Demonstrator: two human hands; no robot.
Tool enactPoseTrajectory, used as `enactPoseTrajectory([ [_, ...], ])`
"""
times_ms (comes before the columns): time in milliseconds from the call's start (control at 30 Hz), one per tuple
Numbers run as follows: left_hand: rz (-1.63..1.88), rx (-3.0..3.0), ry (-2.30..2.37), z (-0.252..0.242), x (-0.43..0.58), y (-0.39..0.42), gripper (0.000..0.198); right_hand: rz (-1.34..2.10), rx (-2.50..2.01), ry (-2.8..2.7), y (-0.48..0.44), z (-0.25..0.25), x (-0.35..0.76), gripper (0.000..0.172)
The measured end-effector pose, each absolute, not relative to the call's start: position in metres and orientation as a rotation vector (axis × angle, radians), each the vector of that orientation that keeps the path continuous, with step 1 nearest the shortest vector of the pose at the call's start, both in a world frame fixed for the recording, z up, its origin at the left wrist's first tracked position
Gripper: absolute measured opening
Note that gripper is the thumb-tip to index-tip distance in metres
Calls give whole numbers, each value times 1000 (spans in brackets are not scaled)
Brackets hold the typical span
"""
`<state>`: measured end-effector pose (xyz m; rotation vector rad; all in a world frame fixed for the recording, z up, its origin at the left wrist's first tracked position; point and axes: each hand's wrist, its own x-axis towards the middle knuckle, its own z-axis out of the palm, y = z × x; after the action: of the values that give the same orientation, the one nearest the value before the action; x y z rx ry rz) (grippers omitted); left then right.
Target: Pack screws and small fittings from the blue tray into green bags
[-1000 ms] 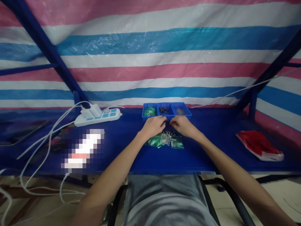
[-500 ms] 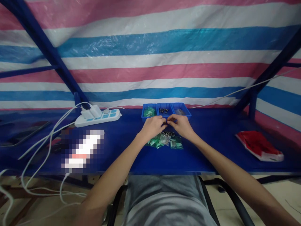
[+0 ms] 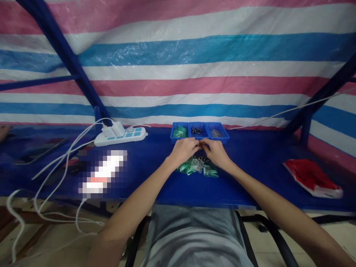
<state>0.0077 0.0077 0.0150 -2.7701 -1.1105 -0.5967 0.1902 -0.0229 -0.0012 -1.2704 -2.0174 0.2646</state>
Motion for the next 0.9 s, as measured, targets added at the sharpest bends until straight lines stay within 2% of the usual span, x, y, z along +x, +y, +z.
enactPoseTrajectory([
  [367,-590,-2763,-1123,20,8,4,18,307,-1259,-2068,-15,-6,198,21],
  [567,-650,-2791,-1161,22,9,2,20,371,-1264,-2022,-13,-5,199,8],
  [900,-843,-2779,-1260,15,12,4,14,345,-1255,-1941,-17,0,196,14],
])
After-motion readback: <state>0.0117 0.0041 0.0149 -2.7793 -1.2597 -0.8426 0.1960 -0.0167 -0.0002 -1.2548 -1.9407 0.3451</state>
